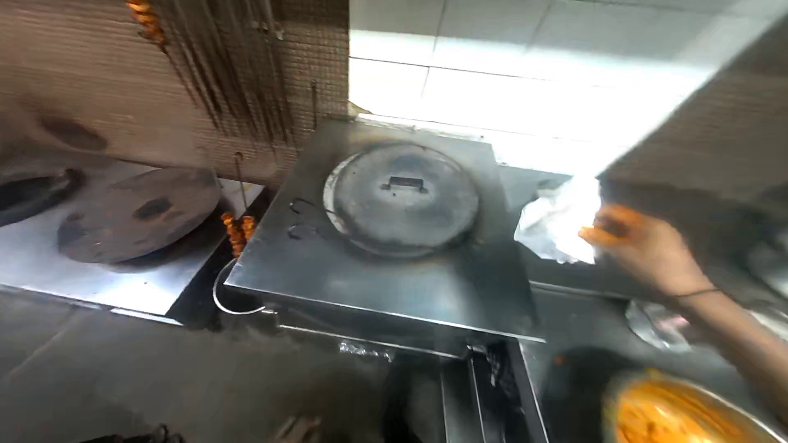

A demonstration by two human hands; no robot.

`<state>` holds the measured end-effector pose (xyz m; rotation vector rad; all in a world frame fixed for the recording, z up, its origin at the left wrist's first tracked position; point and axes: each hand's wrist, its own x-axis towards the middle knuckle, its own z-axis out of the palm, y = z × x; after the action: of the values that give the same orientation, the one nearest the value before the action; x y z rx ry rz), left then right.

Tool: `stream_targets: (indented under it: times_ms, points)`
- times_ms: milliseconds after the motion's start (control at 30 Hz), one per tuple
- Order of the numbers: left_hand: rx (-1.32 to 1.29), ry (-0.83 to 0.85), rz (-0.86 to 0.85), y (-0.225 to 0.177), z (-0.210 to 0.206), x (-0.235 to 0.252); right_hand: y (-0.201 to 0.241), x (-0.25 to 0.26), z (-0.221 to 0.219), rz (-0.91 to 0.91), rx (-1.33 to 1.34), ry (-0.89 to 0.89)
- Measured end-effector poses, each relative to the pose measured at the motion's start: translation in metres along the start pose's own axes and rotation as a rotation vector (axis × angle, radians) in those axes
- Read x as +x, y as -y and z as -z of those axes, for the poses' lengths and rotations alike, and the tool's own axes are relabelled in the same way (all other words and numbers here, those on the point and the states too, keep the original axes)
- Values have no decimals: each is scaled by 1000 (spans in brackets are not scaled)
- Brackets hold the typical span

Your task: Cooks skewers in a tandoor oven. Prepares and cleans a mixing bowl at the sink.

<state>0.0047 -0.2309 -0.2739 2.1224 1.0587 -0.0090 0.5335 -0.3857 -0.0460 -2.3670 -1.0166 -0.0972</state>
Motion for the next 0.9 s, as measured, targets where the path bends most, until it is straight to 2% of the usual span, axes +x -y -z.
stream_targets:
  times_ms: [167,267,400,500,600,667,767,833,900]
  points:
    - [37,194,-160,-18,-20,5,-33,-150,77,-415,176,-104]
    - [85,354,-326,-44,-60,1,-49,-236,138,-627,216,-245]
    - [69,534,-539,-89,-115,-15,-67,-339,205,-798,264,-427]
    - [-45,720,-519,-130,-156,-34,-90,-415,236,-896,239,-562]
    - [-305,822,-317,-179,-198,-51,-112,-488,259,-963,190,-637]
    - [-518,779,-161,-218,-227,-59,-134,-536,278,-988,140,-675]
    - [-788,627,6,-274,-275,-60,-185,-610,314,-1014,76,-713]
    - [-869,495,94,-307,-308,-58,-232,-658,338,-1016,42,-721]
    - [-840,307,124,-330,-334,-58,-286,-706,350,-937,29,-730]
